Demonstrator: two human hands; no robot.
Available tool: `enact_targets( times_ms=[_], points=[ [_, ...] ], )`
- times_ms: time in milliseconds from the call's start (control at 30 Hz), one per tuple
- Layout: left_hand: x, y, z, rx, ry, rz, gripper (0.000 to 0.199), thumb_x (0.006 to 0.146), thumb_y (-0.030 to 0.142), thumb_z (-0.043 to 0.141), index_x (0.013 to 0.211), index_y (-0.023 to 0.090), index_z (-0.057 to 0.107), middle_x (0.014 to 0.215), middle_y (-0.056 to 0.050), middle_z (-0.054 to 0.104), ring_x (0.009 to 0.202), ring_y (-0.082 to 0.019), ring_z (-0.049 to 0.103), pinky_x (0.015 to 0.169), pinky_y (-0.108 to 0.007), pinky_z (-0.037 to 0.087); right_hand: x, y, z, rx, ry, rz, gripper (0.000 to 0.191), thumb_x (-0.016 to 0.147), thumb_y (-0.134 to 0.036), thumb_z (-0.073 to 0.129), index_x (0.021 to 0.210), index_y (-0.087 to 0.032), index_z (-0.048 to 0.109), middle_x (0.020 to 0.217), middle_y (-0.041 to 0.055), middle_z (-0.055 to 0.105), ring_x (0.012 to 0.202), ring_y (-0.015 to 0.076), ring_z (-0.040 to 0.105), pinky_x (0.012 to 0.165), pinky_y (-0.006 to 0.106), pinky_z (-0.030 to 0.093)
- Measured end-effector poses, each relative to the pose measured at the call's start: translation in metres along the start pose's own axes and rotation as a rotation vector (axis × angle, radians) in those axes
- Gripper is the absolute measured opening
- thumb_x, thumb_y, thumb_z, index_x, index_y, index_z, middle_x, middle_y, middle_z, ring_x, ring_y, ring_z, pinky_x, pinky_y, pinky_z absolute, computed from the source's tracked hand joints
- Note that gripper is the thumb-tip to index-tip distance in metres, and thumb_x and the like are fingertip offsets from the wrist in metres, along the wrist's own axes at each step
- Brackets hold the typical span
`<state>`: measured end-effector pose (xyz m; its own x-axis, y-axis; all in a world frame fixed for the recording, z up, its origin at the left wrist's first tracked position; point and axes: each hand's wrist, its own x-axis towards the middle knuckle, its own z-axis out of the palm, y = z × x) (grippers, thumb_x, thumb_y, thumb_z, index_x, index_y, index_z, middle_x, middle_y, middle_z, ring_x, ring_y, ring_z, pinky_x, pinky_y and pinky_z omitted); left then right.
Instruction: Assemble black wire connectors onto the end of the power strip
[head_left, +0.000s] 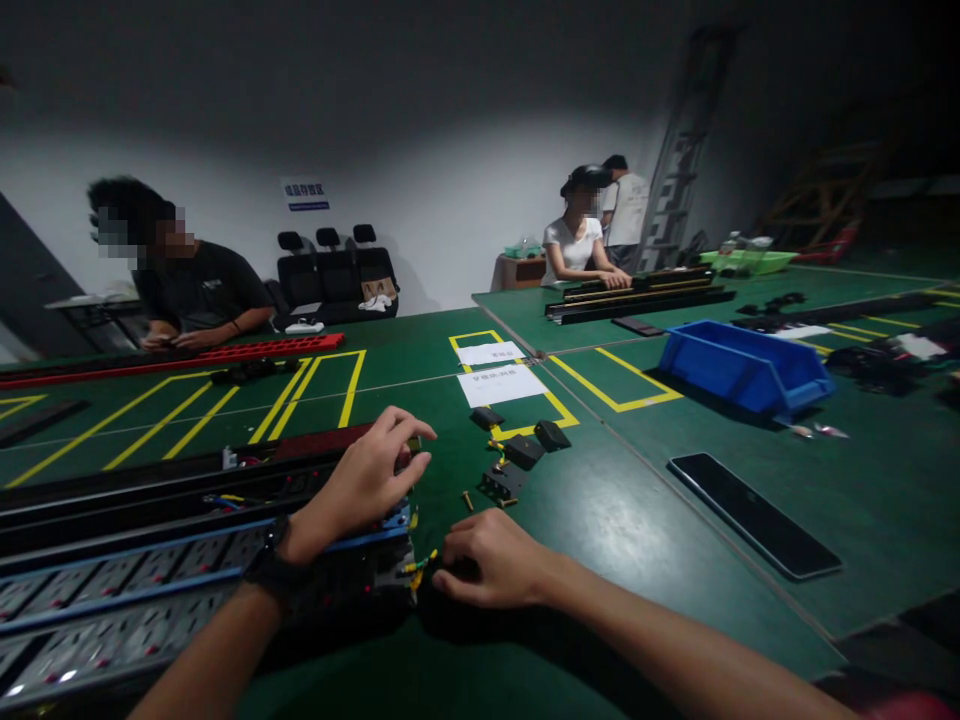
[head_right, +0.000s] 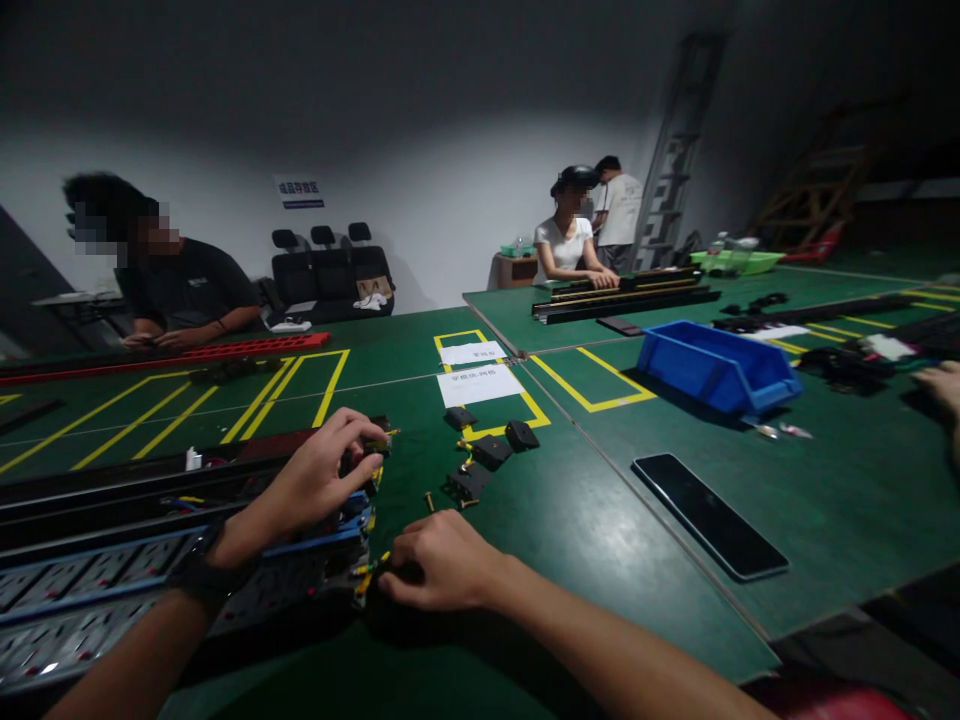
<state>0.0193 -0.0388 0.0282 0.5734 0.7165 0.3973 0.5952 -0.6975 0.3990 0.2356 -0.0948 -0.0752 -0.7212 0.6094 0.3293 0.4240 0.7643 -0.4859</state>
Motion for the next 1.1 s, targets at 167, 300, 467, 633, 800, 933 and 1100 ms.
enact_targets(
  times_ms=[167, 300, 467, 633, 800, 933, 1100],
  points=[
    [0.006, -0.031, 0.003, -0.193, 0.026, -0.149, 0.027, 0.085, 0.022, 0.06, 0.11, 0.02, 0.067, 0.101, -0.004, 0.064, 0.078, -0.015, 0.061, 0.071, -0.031, 0.053, 0.002, 0.003, -0.003, -0.063, 0.048, 0.05, 0.028, 0.096, -0.031, 0.068, 0.071, -0.019, 0.065, 0.067, -0.0025, 0.062, 0.06, 0.0112, 0.048, 0.059, 0.028, 0.027],
    [0.009, -0.058, 0.003, -0.405, 0.021, -0.436, 0.034, 0.074, 0.019, 0.059, 0.108, 0.017, 0.063, 0.092, -0.002, 0.067, 0.084, -0.017, 0.066, 0.077, -0.031, 0.054, 0.022, 0.021, -0.025, -0.122, 0.205, 0.229, 0.022, 0.1, -0.027, 0.065, 0.08, -0.019, 0.07, 0.073, -0.0001, 0.067, 0.065, 0.0133, 0.056, 0.062, 0.027, 0.032],
    [0.009, -0.071, 0.007, -0.389, 0.169, -0.538, 0.025, 0.077, 0.019, 0.055, 0.101, 0.019, 0.061, 0.084, -0.001, 0.066, 0.078, -0.016, 0.064, 0.067, -0.027, 0.05, 0.076, 0.051, -0.048, -0.289, 0.157, 0.421, 0.025, 0.101, -0.025, 0.064, 0.125, -0.022, 0.072, 0.107, 0.0061, 0.073, 0.091, 0.0192, 0.069, 0.076, 0.029, 0.045],
    [0.01, -0.07, 0.011, -0.422, 0.258, -0.562, 0.016, 0.08, 0.018, 0.053, 0.094, 0.018, 0.061, 0.081, 0.0, 0.065, 0.075, -0.016, 0.062, 0.071, -0.029, 0.05, 0.113, 0.064, -0.041, -0.346, 0.127, 0.48, 0.025, 0.099, -0.023, 0.066, 0.123, -0.022, 0.073, 0.115, 0.0098, 0.07, 0.1, 0.0242, 0.069, 0.079, 0.031, 0.048],
    [0.011, -0.07, 0.013, -0.454, 0.251, -0.596, 0.019, 0.081, 0.014, 0.05, 0.095, 0.018, 0.061, 0.083, -0.001, 0.066, 0.075, -0.015, 0.063, 0.071, -0.028, 0.05, 0.113, 0.055, -0.033, -0.382, 0.181, 0.492, 0.028, 0.099, -0.017, 0.058, 0.125, -0.023, 0.067, 0.121, 0.0092, 0.065, 0.107, 0.0236, 0.066, 0.079, 0.03, 0.048],
    [0.011, -0.073, 0.016, -0.472, 0.195, -0.617, 0.023, 0.082, 0.012, 0.048, 0.099, 0.018, 0.062, 0.082, -0.001, 0.066, 0.073, -0.015, 0.061, 0.067, -0.027, 0.049, 0.089, 0.055, -0.037, -0.405, 0.212, 0.442, 0.026, 0.098, -0.017, 0.056, 0.122, -0.023, 0.066, 0.116, 0.0076, 0.065, 0.097, 0.0219, 0.066, 0.076, 0.029, 0.046],
    [0.008, -0.074, 0.017, -0.247, 0.214, -0.573, 0.02, 0.087, 0.013, 0.048, 0.093, 0.019, 0.066, 0.089, -0.004, 0.072, 0.085, -0.019, 0.066, 0.078, -0.032, 0.05, 0.024, 0.076, -0.048, -0.39, 0.272, 0.43, 0.024, 0.099, -0.025, 0.053, 0.118, -0.023, 0.067, 0.112, 0.0082, 0.066, 0.081, 0.0206, 0.066, 0.068, 0.031, 0.045]
  ],
)
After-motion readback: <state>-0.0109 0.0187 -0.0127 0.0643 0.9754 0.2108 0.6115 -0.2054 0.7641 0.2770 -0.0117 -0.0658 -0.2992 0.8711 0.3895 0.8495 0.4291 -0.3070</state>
